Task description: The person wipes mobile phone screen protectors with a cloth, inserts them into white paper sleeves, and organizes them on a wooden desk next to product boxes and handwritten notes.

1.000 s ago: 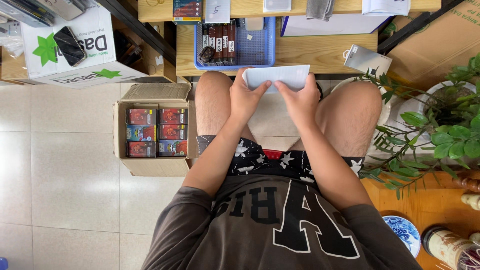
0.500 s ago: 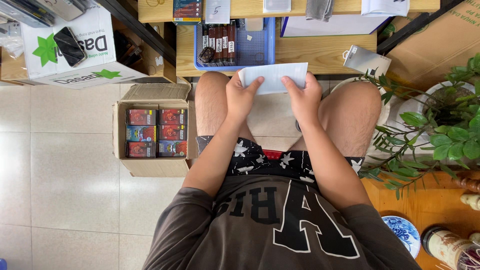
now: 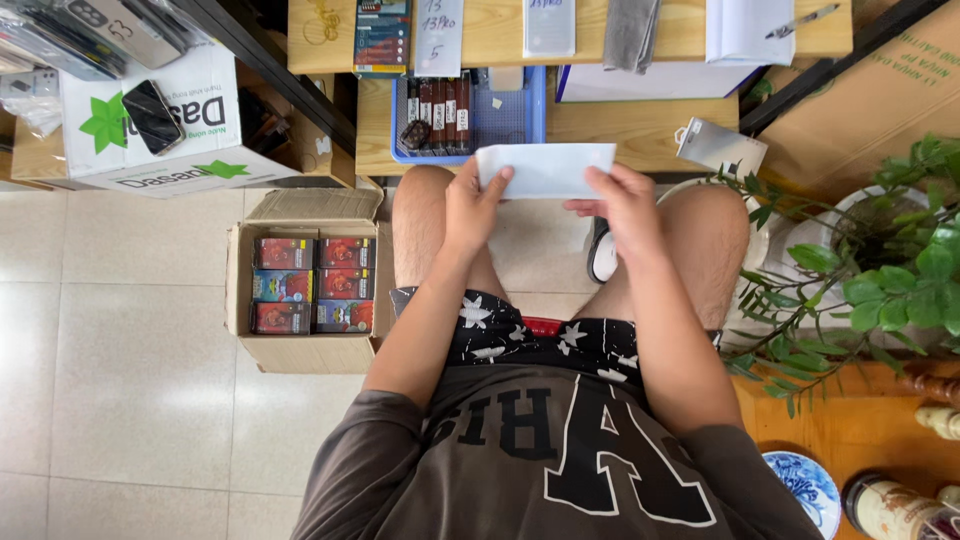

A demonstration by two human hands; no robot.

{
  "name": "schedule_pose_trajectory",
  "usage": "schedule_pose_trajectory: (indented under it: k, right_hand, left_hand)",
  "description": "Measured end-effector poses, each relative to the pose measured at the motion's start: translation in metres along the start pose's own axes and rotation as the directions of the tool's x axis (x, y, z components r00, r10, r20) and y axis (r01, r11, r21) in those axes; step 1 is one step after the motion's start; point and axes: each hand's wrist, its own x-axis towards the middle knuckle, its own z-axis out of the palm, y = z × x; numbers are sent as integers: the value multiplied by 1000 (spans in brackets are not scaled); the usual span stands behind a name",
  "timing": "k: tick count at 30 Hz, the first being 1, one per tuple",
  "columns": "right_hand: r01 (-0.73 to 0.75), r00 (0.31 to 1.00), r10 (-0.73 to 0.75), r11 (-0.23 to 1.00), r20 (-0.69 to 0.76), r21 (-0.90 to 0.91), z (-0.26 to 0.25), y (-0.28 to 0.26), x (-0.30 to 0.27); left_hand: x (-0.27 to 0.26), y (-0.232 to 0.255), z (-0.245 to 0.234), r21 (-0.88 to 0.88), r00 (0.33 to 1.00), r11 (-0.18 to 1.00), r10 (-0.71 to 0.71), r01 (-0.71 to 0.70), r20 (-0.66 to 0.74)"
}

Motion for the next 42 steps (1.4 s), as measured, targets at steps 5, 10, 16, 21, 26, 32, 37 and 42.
schedule_pose_trajectory:
  k: [5, 10, 16, 21, 26, 32, 37, 42]
  right_hand:
    - [-11, 996, 27, 984, -88, 180, -54, -38, -12]
    - [76, 997, -70, 956, -32, 282, -95, -28, -25]
    - [363, 925, -353, 930, -139, 56, -105, -28, -23]
    - [521, 757, -647, 515, 90, -680, -66, -54, 24]
    - [680, 640, -660, 247, 393, -691, -15, -39, 130]
    - [695, 635, -572, 129, 519, -707, 18, -3, 238]
    - [682, 668, -515, 135, 537, -719, 16, 12, 253]
    - [694, 667, -481, 123, 569, -710, 13, 10, 242]
  left_hand:
    - [-3, -26, -37, 497, 965, 830, 181, -254, 192]
    - [-16, -3, -70, 884, 902, 186, 144, -429, 407]
    - [-55, 32, -57, 941, 967, 259, -70, -219, 244]
    - [-73, 16, -35, 979, 979, 40, 28, -202, 201]
    - [-39, 31, -30, 965, 976, 157, -17, -211, 216]
    - [-8, 36, -27, 937, 979, 294, -18, -187, 201]
    - [-2, 38, -33, 917, 980, 374, -78, -140, 182]
    - [15, 11, -32, 875, 987, 469, -44, -117, 155]
